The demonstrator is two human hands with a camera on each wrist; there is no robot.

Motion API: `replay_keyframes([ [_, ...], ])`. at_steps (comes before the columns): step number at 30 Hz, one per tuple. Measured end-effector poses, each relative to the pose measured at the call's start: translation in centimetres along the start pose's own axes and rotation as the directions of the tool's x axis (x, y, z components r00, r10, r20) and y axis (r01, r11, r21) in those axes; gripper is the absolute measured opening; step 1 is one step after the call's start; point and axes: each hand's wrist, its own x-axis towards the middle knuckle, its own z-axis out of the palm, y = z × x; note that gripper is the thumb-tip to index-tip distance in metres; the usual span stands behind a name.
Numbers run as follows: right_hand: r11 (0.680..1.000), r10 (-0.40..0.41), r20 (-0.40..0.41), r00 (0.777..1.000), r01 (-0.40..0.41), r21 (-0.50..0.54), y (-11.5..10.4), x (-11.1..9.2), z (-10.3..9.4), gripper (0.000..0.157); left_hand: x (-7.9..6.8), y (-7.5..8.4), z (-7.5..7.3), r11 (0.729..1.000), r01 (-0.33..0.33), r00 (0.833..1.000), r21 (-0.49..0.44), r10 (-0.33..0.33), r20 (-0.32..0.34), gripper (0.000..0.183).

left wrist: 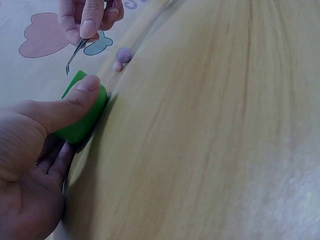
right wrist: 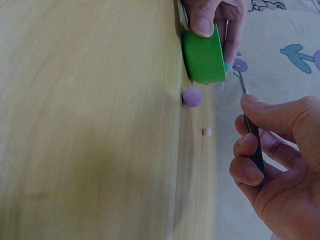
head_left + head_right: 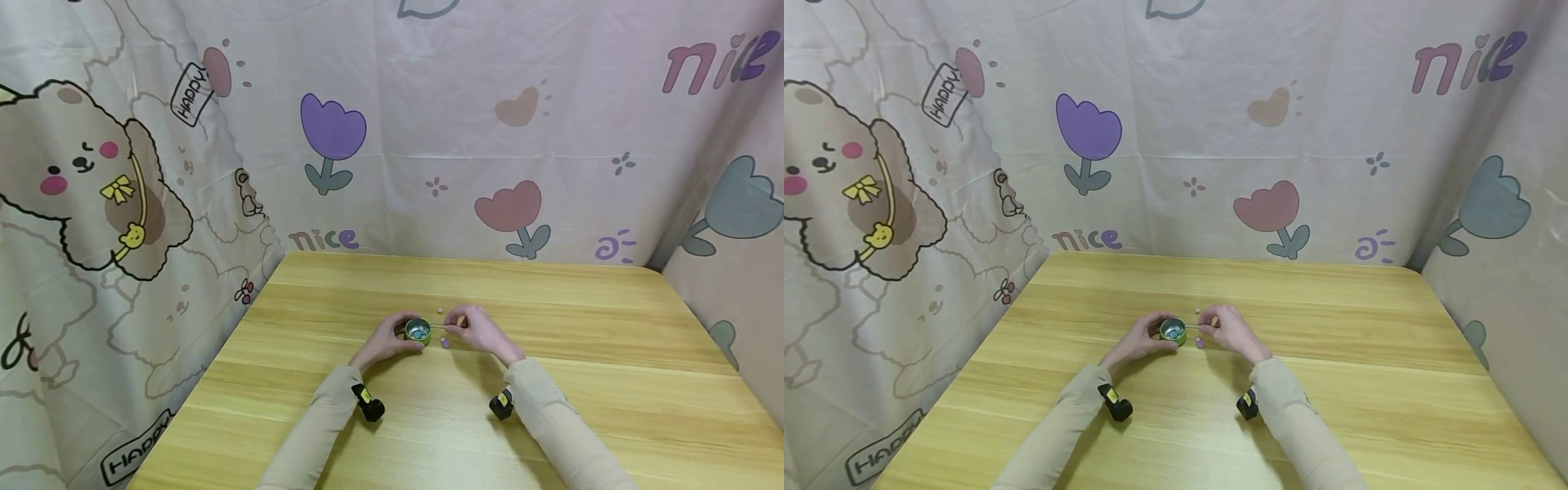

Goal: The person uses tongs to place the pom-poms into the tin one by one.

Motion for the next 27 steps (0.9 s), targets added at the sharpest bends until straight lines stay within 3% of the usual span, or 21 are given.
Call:
replay_keyframes([
  [5, 1.0, 0.007, 0.006, 1.0, -0.007, 0.006, 0.0, -0.1, -0.1, 0.008, -0.1, 0.2, -0.2, 1.0, -0.001, 1.0, 0.0, 0.001, 0.022, 0.067],
  [10, 0.999, 0.028, -0.002, 1.0, -0.028, 0.024, 0.3, -0.7, -0.4, 0.009, -0.8, 2.1, -0.5, 1.0, -0.006, 0.999, 0.016, 0.006, 0.035, 0.065],
  [12, 0.999, 0.03, -0.008, 1.0, -0.03, 0.022, 0.6, -0.9, -0.6, 0.008, -0.8, 1.9, -0.4, 1.0, -0.006, 1.0, 0.025, 0.006, 0.018, 0.064],
  [16, 0.999, 0.038, 0.004, 0.999, -0.038, 0.016, 1.3, -1.5, -0.9, 0.008, -0.1, -0.1, 0.0, 1.0, 0.011, 1.0, 0.025, -0.01, -0.004, 0.065],
  [21, 0.999, 0.031, 0.039, 0.999, -0.032, 0.005, 1.9, -2.1, -1.3, 0.008, -0.1, -0.1, -0.1, 1.0, 0.005, 1.0, 0.013, -0.006, 0.01, 0.067],
  [27, 0.999, 0.034, 0.101, 0.994, -0.034, 0.002, 2.2, -2.4, -1.4, 0.006, -0.7, 1.9, -0.6, 1.0, 0.001, 0.998, -0.005, -0.001, 0.059, 0.066],
])
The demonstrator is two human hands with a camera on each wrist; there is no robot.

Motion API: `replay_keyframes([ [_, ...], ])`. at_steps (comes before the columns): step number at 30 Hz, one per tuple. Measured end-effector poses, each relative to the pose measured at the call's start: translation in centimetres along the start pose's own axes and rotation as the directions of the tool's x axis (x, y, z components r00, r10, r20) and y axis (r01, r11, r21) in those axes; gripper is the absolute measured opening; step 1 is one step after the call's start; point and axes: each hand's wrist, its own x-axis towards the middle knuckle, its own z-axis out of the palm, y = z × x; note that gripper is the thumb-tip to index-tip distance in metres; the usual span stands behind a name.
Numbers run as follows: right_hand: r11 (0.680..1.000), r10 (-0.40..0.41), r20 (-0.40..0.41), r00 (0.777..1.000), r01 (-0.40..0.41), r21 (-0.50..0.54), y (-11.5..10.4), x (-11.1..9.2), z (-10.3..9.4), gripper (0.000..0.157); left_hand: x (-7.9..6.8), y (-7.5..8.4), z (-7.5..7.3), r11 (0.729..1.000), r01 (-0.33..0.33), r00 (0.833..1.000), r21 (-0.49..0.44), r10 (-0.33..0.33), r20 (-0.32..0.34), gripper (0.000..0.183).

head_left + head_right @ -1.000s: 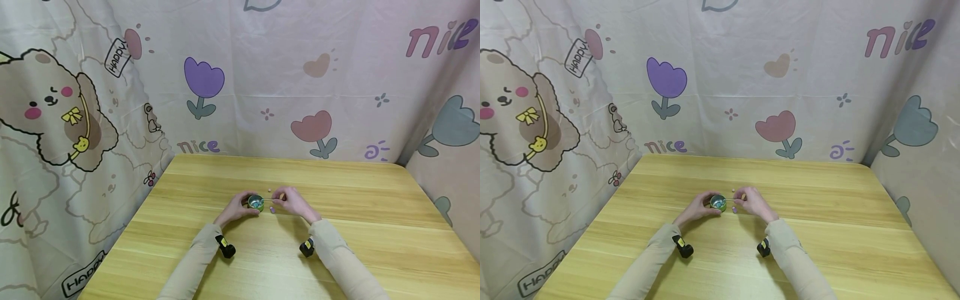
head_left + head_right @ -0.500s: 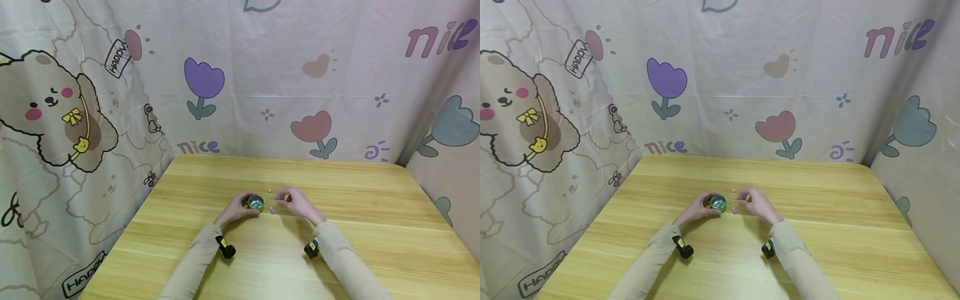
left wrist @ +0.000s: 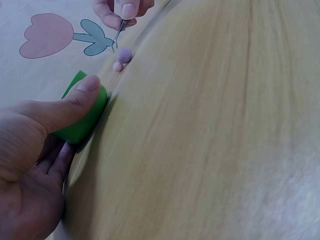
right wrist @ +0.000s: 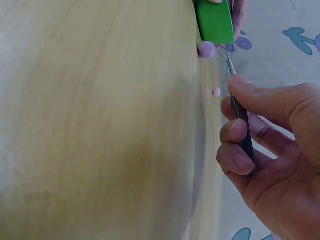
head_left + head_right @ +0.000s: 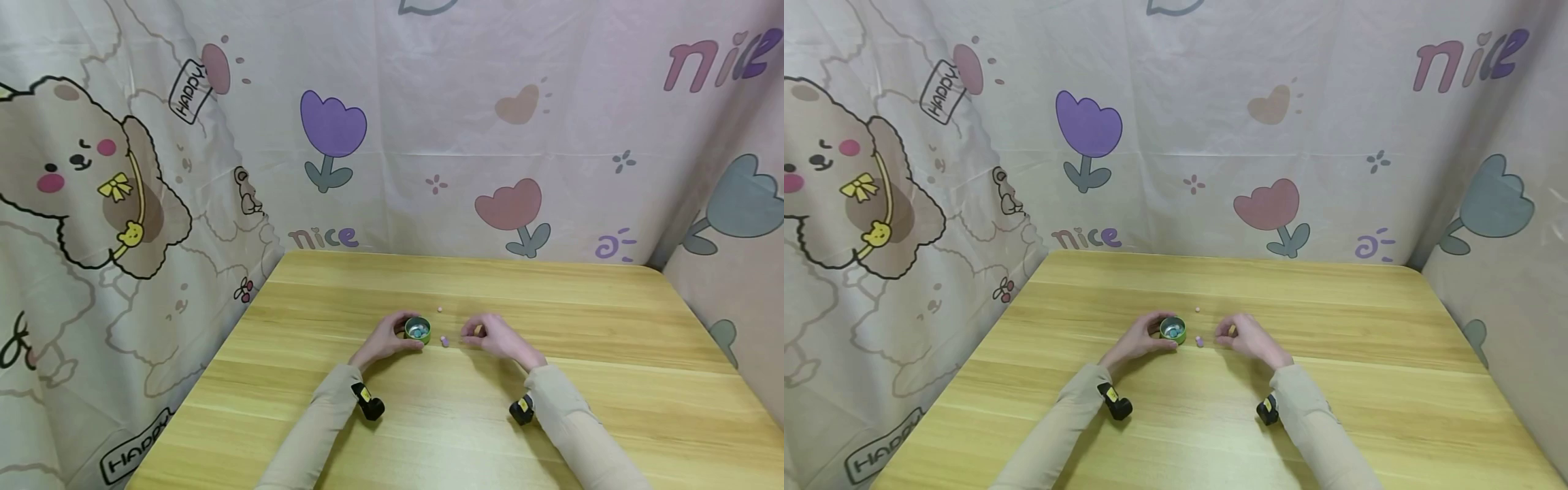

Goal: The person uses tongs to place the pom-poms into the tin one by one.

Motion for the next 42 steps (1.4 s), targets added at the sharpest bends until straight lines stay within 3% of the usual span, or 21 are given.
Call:
replay_keyframes([
  [6, 1.0, 0.01, 0.038, 0.999, -0.01, 0.001, 0.1, 0.1, 0.0, 0.006, -0.9, 1.7, -0.2, 1.0, -0.012, 1.0, 0.016, 0.012, -0.004, 0.064],
  [20, 1.0, 0.018, 0.019, 1.0, -0.018, -0.007, 0.6, 0.1, 0.1, 0.004, -0.8, 1.7, -0.2, 1.0, -0.007, 1.0, 0.003, 0.007, -0.017, 0.063],
  [32, 0.998, -0.015, 0.015, 1.0, 0.014, 0.067, 1.0, -0.2, -0.4, 0.006, -0.8, 1.7, -0.2, 1.0, -0.008, 1.0, -0.008, 0.008, -0.008, 0.065],
  [42, 0.989, 0.012, 0.007, 1.0, -0.013, 0.145, 0.9, -0.4, -0.8, 0.011, -0.6, 1.5, -0.3, 1.0, 0.006, 1.0, 0.004, -0.006, -0.011, 0.065],
])
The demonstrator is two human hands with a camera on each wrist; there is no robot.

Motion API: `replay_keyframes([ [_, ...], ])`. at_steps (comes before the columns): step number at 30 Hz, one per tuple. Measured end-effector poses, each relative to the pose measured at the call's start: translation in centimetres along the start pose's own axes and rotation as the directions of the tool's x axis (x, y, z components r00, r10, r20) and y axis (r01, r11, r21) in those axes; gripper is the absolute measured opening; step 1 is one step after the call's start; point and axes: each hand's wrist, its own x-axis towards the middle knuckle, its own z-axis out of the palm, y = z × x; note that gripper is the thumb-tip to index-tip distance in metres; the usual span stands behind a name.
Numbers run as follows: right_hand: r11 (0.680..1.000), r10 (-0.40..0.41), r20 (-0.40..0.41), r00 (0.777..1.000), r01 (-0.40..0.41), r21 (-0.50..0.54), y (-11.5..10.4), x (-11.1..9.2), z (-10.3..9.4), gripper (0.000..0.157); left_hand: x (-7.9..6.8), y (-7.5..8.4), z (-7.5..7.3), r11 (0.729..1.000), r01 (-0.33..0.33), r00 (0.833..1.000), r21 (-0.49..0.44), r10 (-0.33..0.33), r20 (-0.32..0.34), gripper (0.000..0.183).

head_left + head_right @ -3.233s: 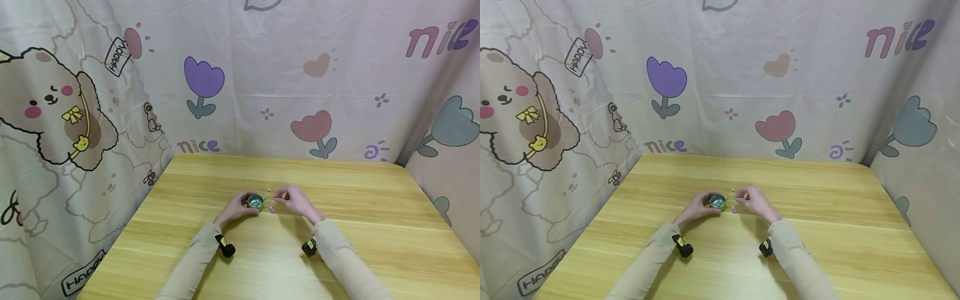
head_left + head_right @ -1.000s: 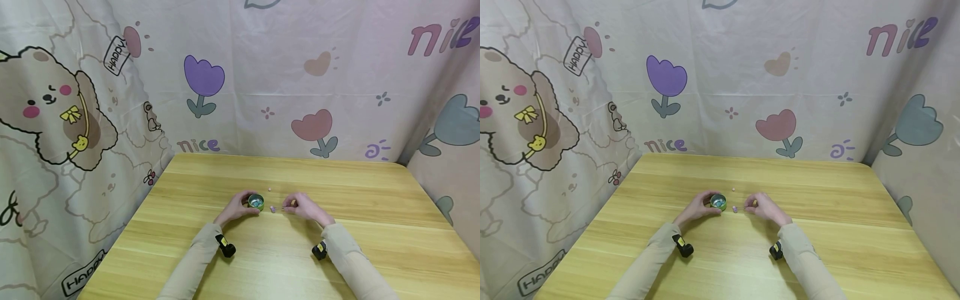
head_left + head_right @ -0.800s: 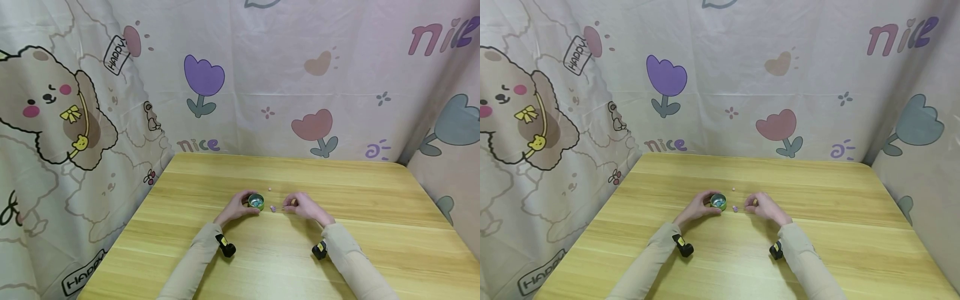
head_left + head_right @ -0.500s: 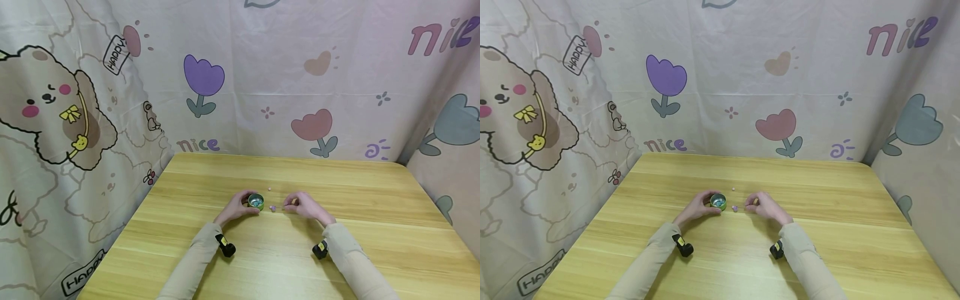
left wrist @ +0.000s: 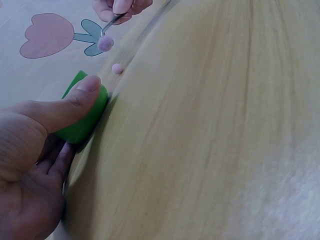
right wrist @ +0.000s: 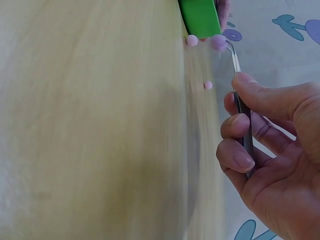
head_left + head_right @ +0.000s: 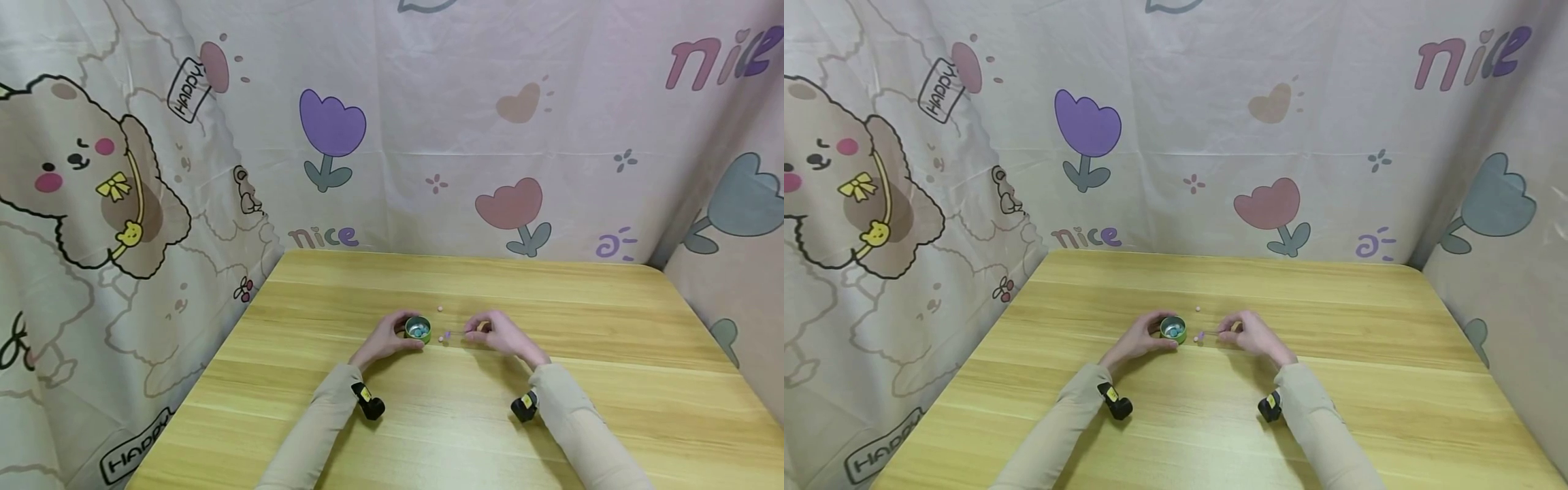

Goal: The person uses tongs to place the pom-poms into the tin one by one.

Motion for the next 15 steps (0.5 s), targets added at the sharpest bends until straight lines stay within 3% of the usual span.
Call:
replay_keyframes([
  [15, 0.999, 0.0, -0.034, 0.999, 0.002, 0.052, -0.87, 0.0, -0.1, 0.016, -0.11, 0.06, 0.1, 1.0, -0.005, 1.0, 0.003, 0.005, -0.005, 0.064],
])
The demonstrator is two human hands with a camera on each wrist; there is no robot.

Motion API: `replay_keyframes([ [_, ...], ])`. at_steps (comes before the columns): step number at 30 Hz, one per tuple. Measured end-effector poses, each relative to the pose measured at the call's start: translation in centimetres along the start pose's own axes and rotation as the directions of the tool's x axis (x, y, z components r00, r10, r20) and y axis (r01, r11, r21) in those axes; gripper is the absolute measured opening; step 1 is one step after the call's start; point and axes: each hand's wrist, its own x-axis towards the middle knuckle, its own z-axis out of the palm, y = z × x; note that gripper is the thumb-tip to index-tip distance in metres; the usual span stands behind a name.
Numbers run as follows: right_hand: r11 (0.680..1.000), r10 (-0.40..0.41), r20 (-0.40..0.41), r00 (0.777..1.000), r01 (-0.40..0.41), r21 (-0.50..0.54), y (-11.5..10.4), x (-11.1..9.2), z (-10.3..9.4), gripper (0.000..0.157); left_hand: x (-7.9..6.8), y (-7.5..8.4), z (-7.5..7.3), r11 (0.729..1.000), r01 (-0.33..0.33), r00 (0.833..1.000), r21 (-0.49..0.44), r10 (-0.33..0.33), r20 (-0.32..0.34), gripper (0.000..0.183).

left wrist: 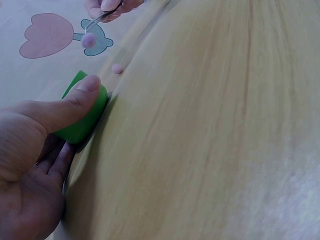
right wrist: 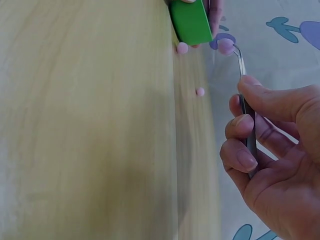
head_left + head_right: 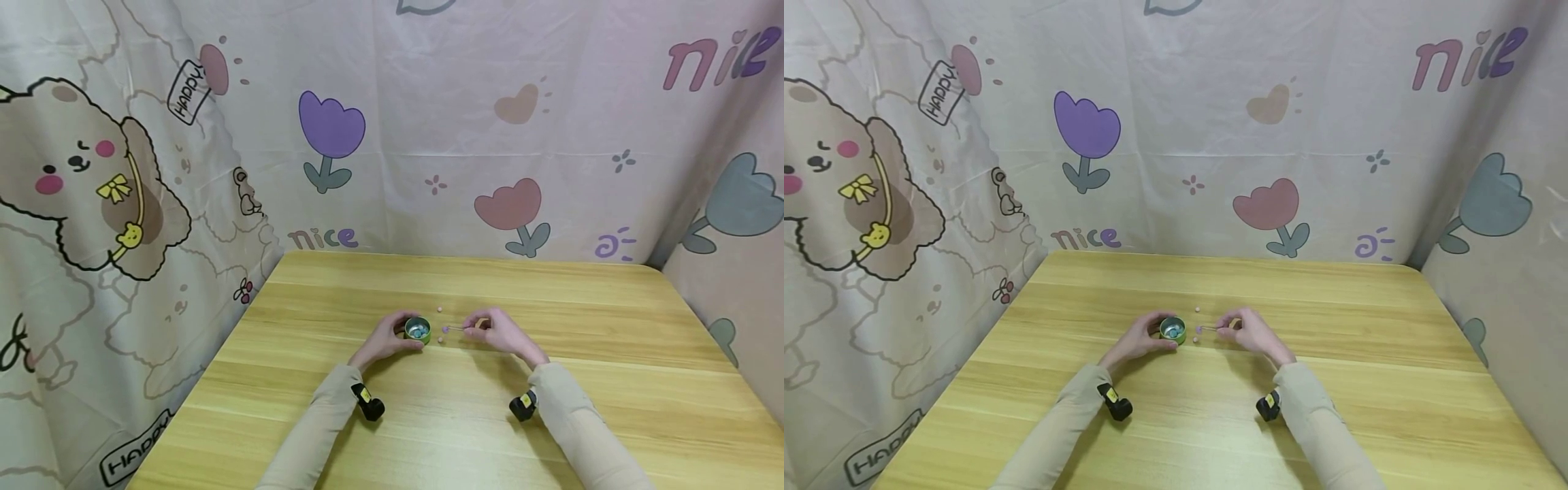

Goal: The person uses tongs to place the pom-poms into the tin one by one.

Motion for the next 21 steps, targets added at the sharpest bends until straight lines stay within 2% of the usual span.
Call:
replay_keyframes([
  [12, 1.0, 0.003, -0.027, 1.0, -0.004, -0.011, -0.6, 0.7, 0.7, 0.016, 0.2, -0.3, 0.0, 1.0, -0.007, 1.0, 0.003, 0.007, -0.005, 0.062],
  [19, 1.0, 0.001, -0.032, 0.999, -0.001, -0.004, -0.9, 1.3, 1.4, 0.015, 1.3, -3.1, 0.6, 1.0, 0.006, 1.0, 0.015, -0.006, -0.021, 0.067],
  [21, 1.0, -0.002, -0.035, 0.999, 0.002, -0.004, -1.0, 1.5, 1.5, 0.014, 1.4, -3.4, 0.6, 1.0, 0.0, 1.0, 0.02, 0.0, -0.031, 0.066],
])
